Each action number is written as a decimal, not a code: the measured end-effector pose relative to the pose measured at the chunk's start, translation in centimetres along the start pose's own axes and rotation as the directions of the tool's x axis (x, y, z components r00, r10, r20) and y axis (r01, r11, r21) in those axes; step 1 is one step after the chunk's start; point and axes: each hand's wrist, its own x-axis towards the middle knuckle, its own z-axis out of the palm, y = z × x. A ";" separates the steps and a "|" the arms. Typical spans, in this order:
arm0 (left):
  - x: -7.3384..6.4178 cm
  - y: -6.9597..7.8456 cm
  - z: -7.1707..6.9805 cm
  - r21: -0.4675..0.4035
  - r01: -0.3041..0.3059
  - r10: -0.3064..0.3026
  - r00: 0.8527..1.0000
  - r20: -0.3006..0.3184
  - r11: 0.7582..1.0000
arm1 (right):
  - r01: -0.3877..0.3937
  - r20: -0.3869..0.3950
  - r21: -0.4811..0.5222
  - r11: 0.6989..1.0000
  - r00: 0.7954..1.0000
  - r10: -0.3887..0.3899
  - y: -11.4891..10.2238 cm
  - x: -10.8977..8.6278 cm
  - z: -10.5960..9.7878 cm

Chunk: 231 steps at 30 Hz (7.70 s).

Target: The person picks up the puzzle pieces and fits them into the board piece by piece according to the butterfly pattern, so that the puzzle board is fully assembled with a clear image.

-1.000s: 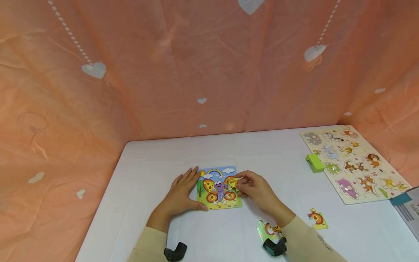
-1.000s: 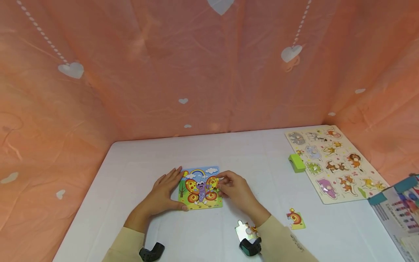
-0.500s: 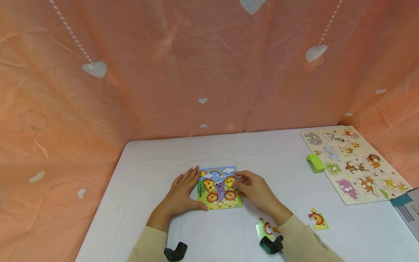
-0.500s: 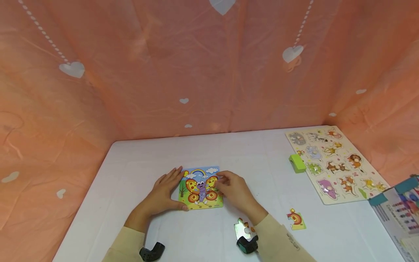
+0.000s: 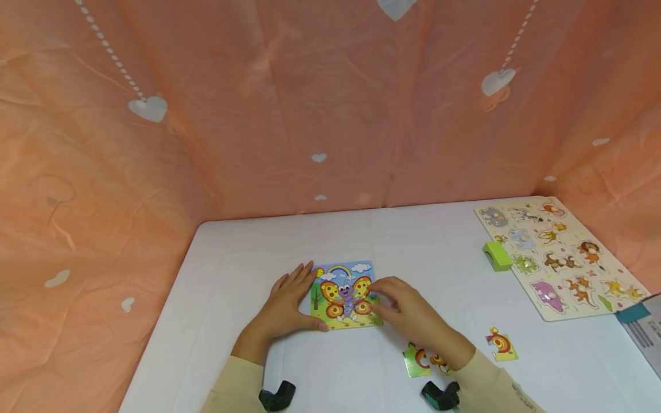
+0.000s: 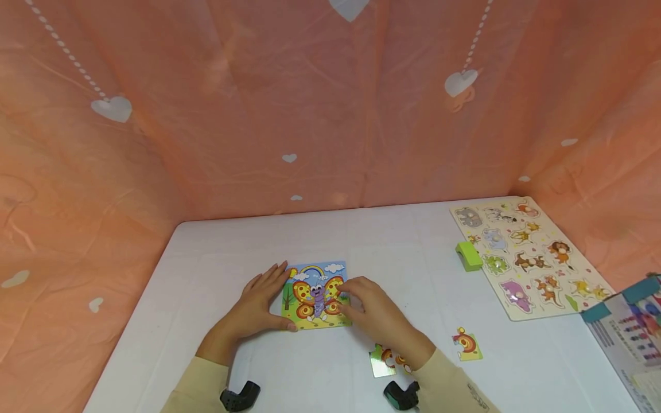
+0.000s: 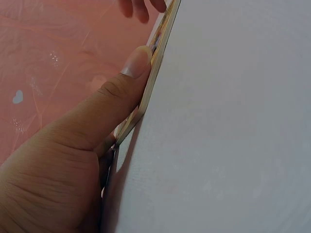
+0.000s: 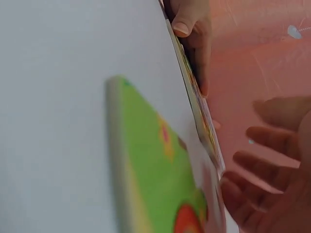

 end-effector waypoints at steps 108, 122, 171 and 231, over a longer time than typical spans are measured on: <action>-0.1 -0.2 -0.2 0.000 -0.036 0.036 0.999 0.014 0.999 | -0.212 0.132 0.495 0.843 0.977 0.168 -4.5 3.5 6.4; -0.1 -0.3 -0.3 0.002 -0.046 0.046 0.999 0.023 0.999 | -0.239 0.119 0.442 0.864 0.971 0.208 -4.9 4.2 7.2; -0.1 -0.1 0.0 0.004 -0.010 0.010 1.000 0.007 1.000 | 0.063 -0.084 0.363 0.930 0.996 -0.035 2.8 -6.2 -6.6; 0.0 -0.1 -0.1 0.000 -0.010 0.010 1.000 0.025 1.000 | -0.151 0.139 0.367 0.918 0.985 0.107 1.7 -6.0 -3.7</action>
